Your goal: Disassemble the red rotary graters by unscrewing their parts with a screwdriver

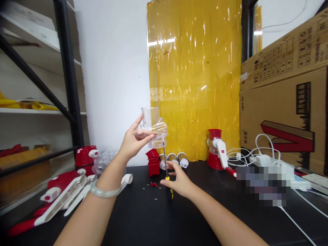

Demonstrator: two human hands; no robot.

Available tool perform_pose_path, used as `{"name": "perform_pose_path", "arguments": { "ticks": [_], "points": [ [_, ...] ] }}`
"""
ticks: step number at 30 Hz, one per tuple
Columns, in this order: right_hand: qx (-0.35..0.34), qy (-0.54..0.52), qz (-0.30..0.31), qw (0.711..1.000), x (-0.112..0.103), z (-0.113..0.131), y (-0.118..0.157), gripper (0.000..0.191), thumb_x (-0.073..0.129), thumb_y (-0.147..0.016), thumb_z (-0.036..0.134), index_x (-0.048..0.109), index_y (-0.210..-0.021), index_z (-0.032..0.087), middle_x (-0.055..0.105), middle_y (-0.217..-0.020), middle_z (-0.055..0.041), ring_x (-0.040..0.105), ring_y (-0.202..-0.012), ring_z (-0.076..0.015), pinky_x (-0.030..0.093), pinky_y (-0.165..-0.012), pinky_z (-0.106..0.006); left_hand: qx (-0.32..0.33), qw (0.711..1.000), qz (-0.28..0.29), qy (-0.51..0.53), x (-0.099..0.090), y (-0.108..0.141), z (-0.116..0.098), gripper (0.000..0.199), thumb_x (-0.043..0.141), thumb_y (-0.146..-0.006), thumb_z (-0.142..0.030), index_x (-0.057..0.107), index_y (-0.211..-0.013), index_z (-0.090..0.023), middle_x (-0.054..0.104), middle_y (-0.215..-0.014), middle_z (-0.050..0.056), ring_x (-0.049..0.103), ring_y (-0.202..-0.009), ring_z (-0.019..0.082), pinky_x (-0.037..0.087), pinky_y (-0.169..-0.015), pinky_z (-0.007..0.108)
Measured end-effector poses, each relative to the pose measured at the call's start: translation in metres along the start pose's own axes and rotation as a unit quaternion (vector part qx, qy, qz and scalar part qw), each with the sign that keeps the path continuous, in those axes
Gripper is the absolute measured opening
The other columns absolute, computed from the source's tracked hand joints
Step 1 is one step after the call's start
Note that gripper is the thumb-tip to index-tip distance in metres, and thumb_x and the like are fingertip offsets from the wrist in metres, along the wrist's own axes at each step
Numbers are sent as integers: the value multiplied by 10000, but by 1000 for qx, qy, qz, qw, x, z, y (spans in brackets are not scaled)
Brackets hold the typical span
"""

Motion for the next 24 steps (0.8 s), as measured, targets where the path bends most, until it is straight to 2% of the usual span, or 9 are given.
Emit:
{"name": "perform_pose_path", "arguments": {
  "ticks": [2, 5, 8, 11, 14, 16, 19, 22, 24],
  "points": [
    [-3, -32, 67, 997, 3, 6, 1, 698, 738, -732, 411, 418, -1329, 247, 546, -1263, -112, 503, -1233, -235, 445, -984, -423, -5, 1000, 3, 6, 1, 1, 0, 904, 756, -708, -222, 295, -1485, -219, 735, -839, 88, 725, -806, 255, 600, -770, 423],
    [10, -64, 146, 987, 6, 9, 4, 677, 703, -773, 408, 395, -1350, 234, 648, -1059, -72, 598, -1123, -219, 427, -999, -452, -41, 998, 13, 38, 4, 1, 5, 981, 766, -691, -188, 225, -1509, -212, 735, -857, 97, 720, -831, 257, 583, -817, 445],
    [28, -12, 100, 995, -1, 2, 1, 669, 758, -708, 424, 478, -1273, 199, 631, -853, -18, 650, -965, -223, 445, -965, -460, -59, 996, 10, 66, 3, 1, 9, 1020, 782, -673, -167, 206, -1514, -214, 736, -878, 100, 715, -844, 246, 576, -831, 425],
    [12, 49, 40, 998, -9, 1, 0, 722, 808, -638, 442, 507, -1254, 214, 601, -1041, -70, 593, -1052, -239, 460, -950, -443, -58, 996, 15, 66, 3, 0, 9, 1015, 772, -690, -168, 187, -1517, -215, 736, -841, 83, 714, -849, 237, 575, -833, 413],
    [-8, -10, 98, 995, 1, 6, 2, 696, 739, -726, 470, 446, -1319, 253, 562, -1198, -97, 531, -1184, -238, 465, -956, -425, -60, 996, 25, 53, 5, 0, 8, 1031, 765, -703, -169, 142, -1524, -194, 737, -832, 75, 712, -863, 228, 566, -858, 410],
    [-1, -36, 137, 990, 7, 6, 3, 673, 699, -768, 477, 424, -1336, 242, 616, -1050, -70, 595, -1101, -227, 464, -953, -440, -57, 997, 32, 47, 5, 0, 8, 1039, 762, -710, -179, 119, -1526, -187, 740, -850, 77, 709, -879, 222, 562, -867, 401],
    [12, 49, 67, 996, 0, 2, 0, 743, 779, -673, 475, 471, -1290, 198, 602, -905, -39, 625, -983, -238, 450, -960, -468, -47, 997, 37, 39, 5, 0, 7, 1016, 745, -734, -201, 111, -1527, -196, 739, -883, 85, 706, -889, 220, 563, -861, 396],
    [-7, 110, 9, 994, -9, 7, 1, 808, 812, -623, 465, 458, -1301, 202, 549, -1179, -118, 525, -1159, -273, 405, -1017, -469, -47, 998, 38, 33, 5, 1, 8, 1014, 742, -736, -200, 109, -1528, -193, 736, -886, 89, 706, -892, 226, 559, -866, 403],
    [-17, 62, 65, 996, -2, 10, 2, 755, 741, -718, 465, 403, -1348, 223, 507, -1290, -128, 475, -1247, -259, 388, -1039, -455, -50, 997, 37, 35, 5, 1, 8, 1028, 748, -729, -196, 101, -1529, -187, 736, -875, 86, 706, -895, 226, 555, -875, 403]
  ]
}}
Point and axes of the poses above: each hand's wrist, its own y-axis away from the middle knuckle, its own x-axis out of the palm, z = x × y, the point moved 8 cm from there along -y, towards the middle knuckle
